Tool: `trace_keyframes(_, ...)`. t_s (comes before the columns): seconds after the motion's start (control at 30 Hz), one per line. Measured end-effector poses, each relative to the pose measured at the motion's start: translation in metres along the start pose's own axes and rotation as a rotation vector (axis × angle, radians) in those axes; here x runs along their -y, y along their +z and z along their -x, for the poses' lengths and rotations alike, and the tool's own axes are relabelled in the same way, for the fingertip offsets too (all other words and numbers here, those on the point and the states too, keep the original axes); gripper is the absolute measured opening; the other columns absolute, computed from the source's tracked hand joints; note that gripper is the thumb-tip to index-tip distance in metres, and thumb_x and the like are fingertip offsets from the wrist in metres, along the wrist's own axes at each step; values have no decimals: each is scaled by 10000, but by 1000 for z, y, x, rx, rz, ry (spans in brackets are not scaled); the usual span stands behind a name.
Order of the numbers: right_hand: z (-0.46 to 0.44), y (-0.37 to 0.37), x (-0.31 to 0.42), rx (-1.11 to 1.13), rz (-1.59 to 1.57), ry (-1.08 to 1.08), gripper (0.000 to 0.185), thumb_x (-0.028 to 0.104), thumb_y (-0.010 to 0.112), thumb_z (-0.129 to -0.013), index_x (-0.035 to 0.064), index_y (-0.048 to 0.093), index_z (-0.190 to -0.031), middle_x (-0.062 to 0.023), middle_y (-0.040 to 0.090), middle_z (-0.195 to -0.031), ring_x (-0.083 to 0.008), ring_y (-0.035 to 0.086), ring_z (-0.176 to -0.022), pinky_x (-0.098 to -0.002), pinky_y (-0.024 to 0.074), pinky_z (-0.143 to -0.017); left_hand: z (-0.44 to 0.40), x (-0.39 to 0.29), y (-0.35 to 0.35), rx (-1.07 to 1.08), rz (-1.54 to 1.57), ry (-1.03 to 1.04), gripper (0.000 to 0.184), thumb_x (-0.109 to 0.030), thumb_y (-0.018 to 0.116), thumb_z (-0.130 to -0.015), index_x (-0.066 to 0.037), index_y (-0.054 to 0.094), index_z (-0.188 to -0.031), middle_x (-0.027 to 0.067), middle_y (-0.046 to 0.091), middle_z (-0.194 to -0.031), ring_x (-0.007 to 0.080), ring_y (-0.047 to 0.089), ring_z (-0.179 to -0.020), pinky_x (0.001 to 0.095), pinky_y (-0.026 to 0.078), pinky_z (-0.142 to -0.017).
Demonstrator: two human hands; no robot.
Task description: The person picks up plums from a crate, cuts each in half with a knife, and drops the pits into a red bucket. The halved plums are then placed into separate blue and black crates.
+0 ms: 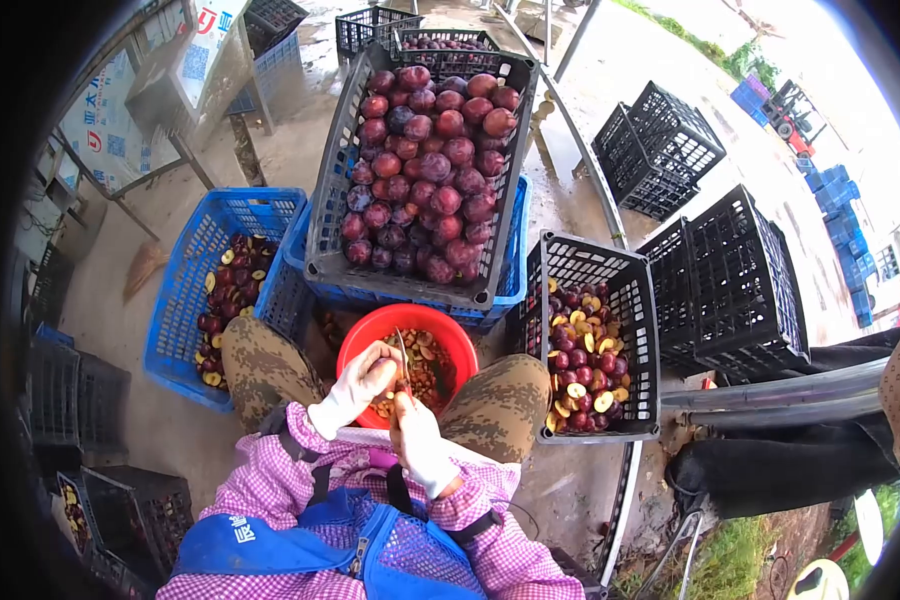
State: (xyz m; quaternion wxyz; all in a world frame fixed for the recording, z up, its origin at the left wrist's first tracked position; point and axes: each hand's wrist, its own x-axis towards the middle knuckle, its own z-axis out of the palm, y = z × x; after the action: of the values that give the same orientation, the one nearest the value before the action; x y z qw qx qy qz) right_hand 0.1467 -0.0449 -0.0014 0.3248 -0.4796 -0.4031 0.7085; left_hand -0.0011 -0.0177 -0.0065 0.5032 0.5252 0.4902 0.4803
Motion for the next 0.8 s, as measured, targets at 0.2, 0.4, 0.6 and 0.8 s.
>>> trace_keyframes(0.2,10,-13,44,219,-366,397,379,465,361,-980,160,385,-756,70,253,-514,-48,186,-378,-220,145,-329,-3,-5,5,-18,-89,102,181,-159,464,-938,-26,529,-1042,42,581,-899,121,562,-825,246,459,-753)
trace_keyframes(0.4,13,-17,32,361,-181,31,397,463,344,-984,137,376,-759,44,280,-521,-63,198,-377,-230,156,-327,-10,-10,1,195,759,-507,476,-505,486,-909,-63,529,-1080,111,634,-894,156,618,-727,244,468,-564)
trace_keyframes(0.6,26,-17,57,322,-413,140,357,394,363,-990,86,445,-830,30,353,-566,-57,278,-410,-211,227,-356,-4,18,11,-38,1051,-473,424,-506,450,-924,-122,548,-1073,81,641,-920,133,608,-742,213,454,-537)
trace_keyframes(0.8,21,-17,12,-99,552,-207,271,272,459,-947,5,498,-928,-173,575,-694,-284,601,-641,-357,445,-598,-8,17,20,-291,977,-267,468,-538,437,-917,-121,556,-1095,100,639,-969,194,598,-811,309,457,-731)
